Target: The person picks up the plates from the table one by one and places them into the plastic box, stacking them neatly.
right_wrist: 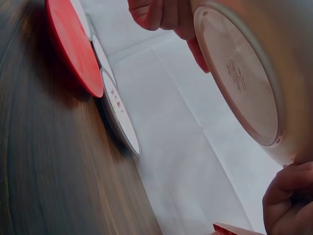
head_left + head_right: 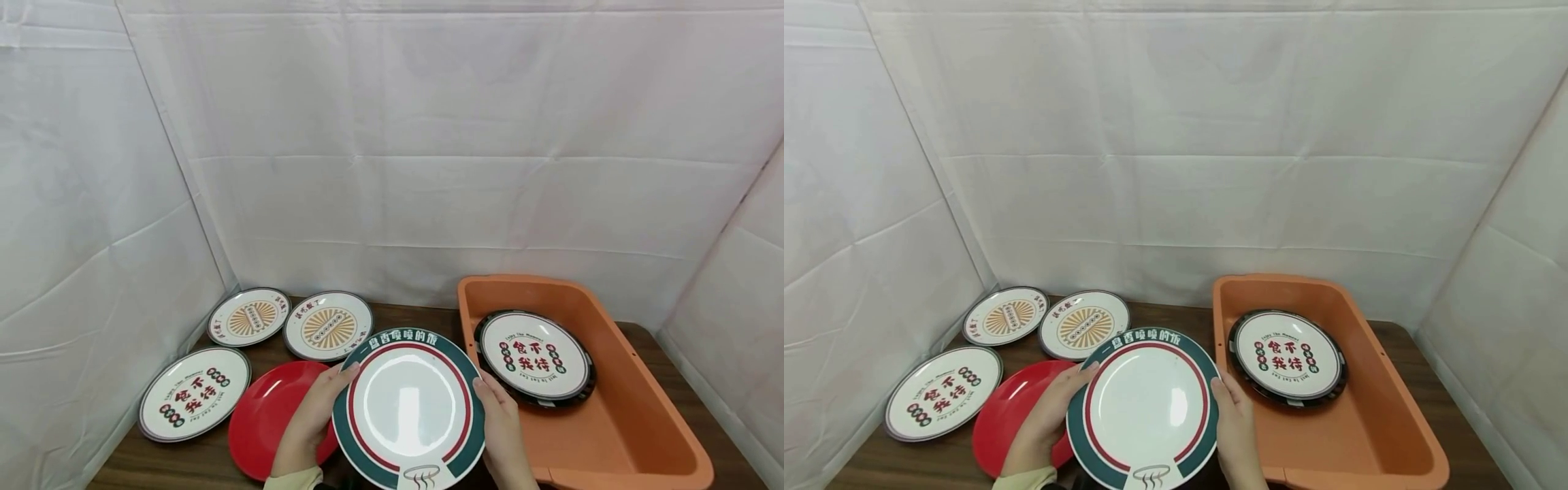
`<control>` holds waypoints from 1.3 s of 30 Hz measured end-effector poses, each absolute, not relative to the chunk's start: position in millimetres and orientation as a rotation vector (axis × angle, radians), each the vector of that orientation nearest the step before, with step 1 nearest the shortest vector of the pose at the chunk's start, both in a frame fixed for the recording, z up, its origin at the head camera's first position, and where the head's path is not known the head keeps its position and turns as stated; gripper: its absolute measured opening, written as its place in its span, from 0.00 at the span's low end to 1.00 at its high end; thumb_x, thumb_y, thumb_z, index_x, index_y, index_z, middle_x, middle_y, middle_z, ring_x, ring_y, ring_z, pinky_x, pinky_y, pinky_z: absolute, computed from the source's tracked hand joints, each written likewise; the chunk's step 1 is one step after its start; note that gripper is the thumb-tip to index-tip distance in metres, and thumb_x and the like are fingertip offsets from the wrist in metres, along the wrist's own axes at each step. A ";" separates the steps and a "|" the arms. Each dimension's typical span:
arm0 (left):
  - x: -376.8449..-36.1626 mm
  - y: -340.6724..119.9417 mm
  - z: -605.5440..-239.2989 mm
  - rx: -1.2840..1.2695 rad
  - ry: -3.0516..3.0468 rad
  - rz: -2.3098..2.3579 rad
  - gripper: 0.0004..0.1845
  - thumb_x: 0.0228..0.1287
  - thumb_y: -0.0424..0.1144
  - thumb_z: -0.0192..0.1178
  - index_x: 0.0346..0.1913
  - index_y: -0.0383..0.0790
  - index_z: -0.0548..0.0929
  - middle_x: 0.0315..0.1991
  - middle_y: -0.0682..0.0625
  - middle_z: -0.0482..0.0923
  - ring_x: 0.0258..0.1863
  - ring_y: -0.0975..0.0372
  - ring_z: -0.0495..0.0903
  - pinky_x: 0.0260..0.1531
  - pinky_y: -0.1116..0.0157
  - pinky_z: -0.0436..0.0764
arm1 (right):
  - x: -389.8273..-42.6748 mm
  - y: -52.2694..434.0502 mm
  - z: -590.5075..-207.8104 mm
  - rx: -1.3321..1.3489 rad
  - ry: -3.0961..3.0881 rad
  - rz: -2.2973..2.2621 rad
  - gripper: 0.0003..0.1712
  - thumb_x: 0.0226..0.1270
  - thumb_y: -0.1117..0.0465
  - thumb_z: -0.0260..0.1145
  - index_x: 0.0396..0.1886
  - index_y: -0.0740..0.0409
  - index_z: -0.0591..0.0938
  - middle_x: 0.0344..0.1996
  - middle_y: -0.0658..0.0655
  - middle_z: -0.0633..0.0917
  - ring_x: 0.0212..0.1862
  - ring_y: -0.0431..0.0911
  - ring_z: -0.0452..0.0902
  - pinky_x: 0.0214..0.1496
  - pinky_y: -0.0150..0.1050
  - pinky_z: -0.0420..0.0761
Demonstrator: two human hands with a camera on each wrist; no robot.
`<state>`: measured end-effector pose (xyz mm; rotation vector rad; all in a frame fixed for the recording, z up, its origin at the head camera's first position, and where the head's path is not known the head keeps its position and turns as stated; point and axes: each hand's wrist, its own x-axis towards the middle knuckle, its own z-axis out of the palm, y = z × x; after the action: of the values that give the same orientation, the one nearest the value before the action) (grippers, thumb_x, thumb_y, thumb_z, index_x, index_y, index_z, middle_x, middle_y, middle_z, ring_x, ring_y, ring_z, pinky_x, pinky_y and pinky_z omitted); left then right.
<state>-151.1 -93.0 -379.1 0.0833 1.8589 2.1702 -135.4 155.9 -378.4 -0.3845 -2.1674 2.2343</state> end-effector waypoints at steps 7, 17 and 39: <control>-151.8 -86.4 -376.2 -0.004 1.892 2.209 0.33 0.66 0.54 0.50 0.62 0.29 0.67 0.45 0.47 0.81 0.41 0.63 0.79 0.45 0.69 0.75 | -133.8 157.4 -378.9 -0.385 -2.101 2.235 0.27 0.75 0.54 0.44 0.68 0.64 0.62 0.63 0.63 0.68 0.59 0.46 0.70 0.54 0.35 0.71; -148.8 -75.3 -373.5 0.130 1.914 2.124 0.31 0.68 0.49 0.51 0.68 0.37 0.60 0.26 0.50 0.81 0.16 0.65 0.76 0.20 0.73 0.74 | -131.9 170.0 -372.8 -0.487 -2.024 2.290 0.31 0.75 0.51 0.43 0.71 0.62 0.56 0.67 0.61 0.63 0.64 0.47 0.61 0.58 0.35 0.67; -186.1 47.8 -329.5 0.394 2.166 2.453 0.20 0.74 0.39 0.40 0.65 0.37 0.62 0.60 0.40 0.68 0.55 0.55 0.72 0.55 0.56 0.70 | -156.0 269.2 -313.1 -0.312 -2.151 1.828 0.33 0.72 0.44 0.44 0.69 0.58 0.62 0.53 0.59 0.75 0.41 0.36 0.77 0.37 0.26 0.78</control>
<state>-186.1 47.8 -329.5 0.3944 2.1661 2.4528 -156.0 269.2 -313.1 -0.3116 -2.1507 1.8280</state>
